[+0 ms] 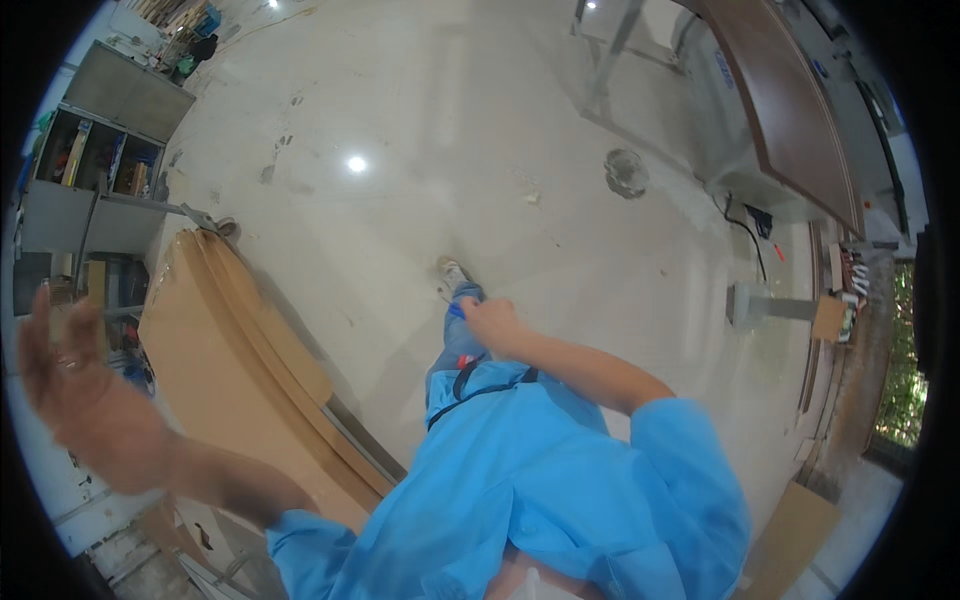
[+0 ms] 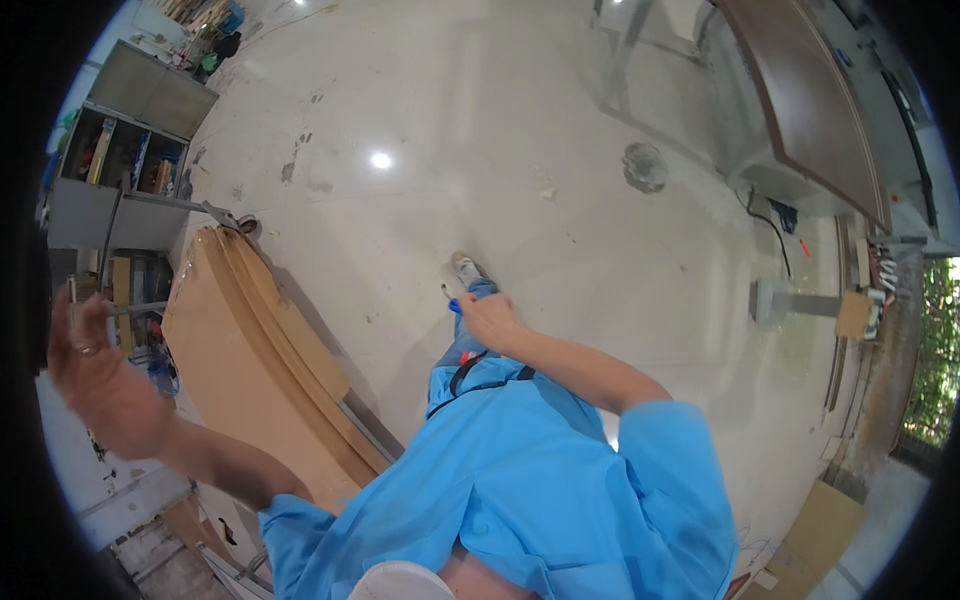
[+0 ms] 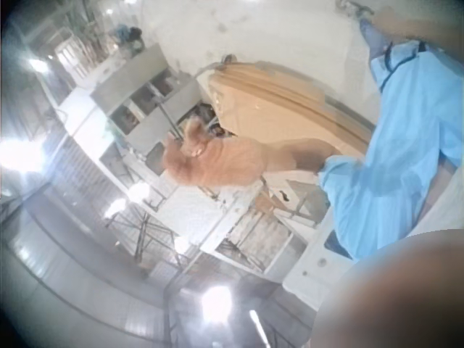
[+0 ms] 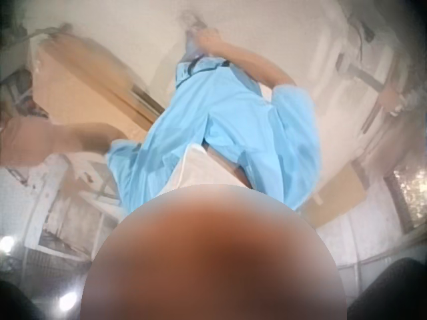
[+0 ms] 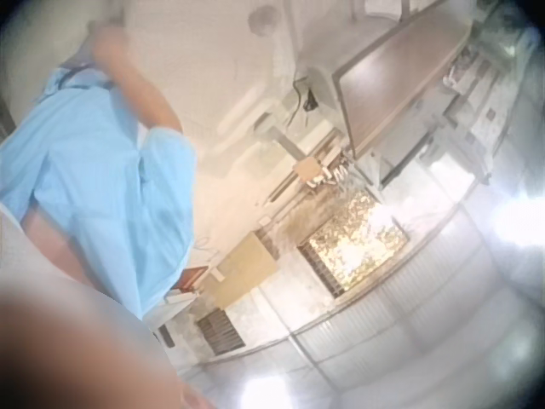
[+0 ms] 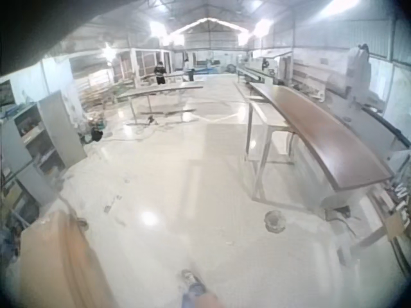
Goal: The person sands a large wooden panel with an electric sander, then uses a compressed air blower to remove dust. The person flips the panel and continues sanding and blowing dust from the other side. Finally, the person connects a power tool to a power strip.
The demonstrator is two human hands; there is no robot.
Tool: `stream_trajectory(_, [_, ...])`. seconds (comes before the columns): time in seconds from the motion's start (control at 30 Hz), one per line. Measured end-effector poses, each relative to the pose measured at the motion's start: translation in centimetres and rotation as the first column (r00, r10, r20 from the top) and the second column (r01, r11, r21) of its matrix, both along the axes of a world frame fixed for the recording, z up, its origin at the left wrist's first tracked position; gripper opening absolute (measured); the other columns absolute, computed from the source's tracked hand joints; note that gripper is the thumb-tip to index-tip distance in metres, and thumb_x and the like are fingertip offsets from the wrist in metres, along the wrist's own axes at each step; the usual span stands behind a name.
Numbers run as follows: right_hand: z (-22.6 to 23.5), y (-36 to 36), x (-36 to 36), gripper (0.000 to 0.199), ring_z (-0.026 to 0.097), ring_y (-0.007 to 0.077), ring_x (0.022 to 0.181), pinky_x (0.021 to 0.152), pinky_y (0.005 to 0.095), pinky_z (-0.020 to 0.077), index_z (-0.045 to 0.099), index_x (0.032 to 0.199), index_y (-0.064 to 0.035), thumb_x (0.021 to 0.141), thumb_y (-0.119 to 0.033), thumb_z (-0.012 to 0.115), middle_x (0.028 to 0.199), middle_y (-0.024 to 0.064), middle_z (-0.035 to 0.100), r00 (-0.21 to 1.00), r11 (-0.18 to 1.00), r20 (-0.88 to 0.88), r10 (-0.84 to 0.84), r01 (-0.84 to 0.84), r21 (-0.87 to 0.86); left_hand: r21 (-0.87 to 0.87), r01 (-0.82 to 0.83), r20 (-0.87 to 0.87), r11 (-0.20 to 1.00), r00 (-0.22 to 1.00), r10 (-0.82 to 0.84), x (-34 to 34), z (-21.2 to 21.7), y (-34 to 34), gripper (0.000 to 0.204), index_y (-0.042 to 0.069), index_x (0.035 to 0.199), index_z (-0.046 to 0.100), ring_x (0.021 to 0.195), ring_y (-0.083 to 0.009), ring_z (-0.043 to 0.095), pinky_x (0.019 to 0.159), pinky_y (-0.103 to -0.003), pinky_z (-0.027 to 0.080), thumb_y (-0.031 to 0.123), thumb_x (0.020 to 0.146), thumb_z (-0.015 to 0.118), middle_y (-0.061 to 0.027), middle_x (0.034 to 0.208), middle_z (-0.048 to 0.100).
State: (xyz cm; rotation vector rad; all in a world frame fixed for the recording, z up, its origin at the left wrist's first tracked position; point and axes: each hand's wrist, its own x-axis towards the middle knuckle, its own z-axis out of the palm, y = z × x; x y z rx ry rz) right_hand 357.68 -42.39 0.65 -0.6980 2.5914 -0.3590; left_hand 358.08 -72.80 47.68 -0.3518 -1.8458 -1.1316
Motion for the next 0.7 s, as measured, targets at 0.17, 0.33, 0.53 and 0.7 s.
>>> stream_trajectory(0.17, [-0.4, -12.8, -16.6, 0.045, 0.075, 0.0313, 0.069, 0.059, 0.0531, 0.0529, 0.054, 0.127, 0.0026, 0.091, -0.021, 0.066, 0.082, 0.0136, 0.075, 0.956, 0.888, -0.115, 0.269, -0.200, 0.413, 0.075, -0.053, 0.209, 0.996, 0.977, 0.036, -13.2, -7.2, -5.9, 0.068, -0.013, 0.144, 0.045, 0.112, -0.0346, 0.067, 0.102, -0.042, 0.052, 0.045, 0.107, 0.051, -0.0298, 0.142, 0.054])
stream_trajectory(0.33, [-0.2, -16.4, -32.7, 0.053, 0.074, 0.0315, 0.067, 0.058, 0.0533, 0.0525, 0.054, 0.127, 0.0052, 0.085, -0.020, 0.073, 0.082, 0.0144, 0.073, 0.953, 0.804, -0.053, 0.297, -0.220, 0.552, 0.196, 0.059, 0.389, 0.979, 0.912, -0.133, -27.4, -9.8, -9.4, 0.059, -0.007, 0.147, 0.044, 0.113, -0.0276, 0.065, 0.101, -0.039, 0.049, 0.036, 0.108, 0.055, -0.0228, 0.145, 0.053])
stream_trajectory(0.53, [-1.4, -18.9, -55.3, 0.045, 0.073, 0.0291, 0.069, 0.059, 0.0521, 0.0538, 0.064, 0.119, 0.0044, 0.081, -0.018, 0.075, 0.083, 0.0143, 0.074, 0.987, 0.857, -0.151, 0.061, 0.026, 0.515, 0.108, -0.078, 0.599, 0.991, 0.800, -0.002, -47.9, -19.2, -18.8, 0.043, -0.002, 0.140, 0.055, 0.109, -0.0197, 0.065, 0.102, -0.036, 0.049, 0.027, 0.109, 0.057, -0.0127, 0.135, 0.061])
stream_trajectory(0.7, [-1.5, -16.9, -73.6, 0.035, 0.074, 0.0300, 0.068, 0.059, 0.0513, 0.0562, 0.071, 0.109, 0.0032, 0.080, -0.016, 0.074, 0.084, 0.0152, 0.075, 0.954, 0.791, 0.289, -0.084, -0.112, 0.602, -0.201, -0.195, 0.949, 0.960, 0.203, 0.240, -60.8, -38.9, -29.9, 0.044, -0.001, 0.135, 0.061, 0.102, -0.0217, 0.066, 0.096, -0.034, 0.050, 0.031, 0.106, 0.061, -0.0114, 0.114, 0.071])
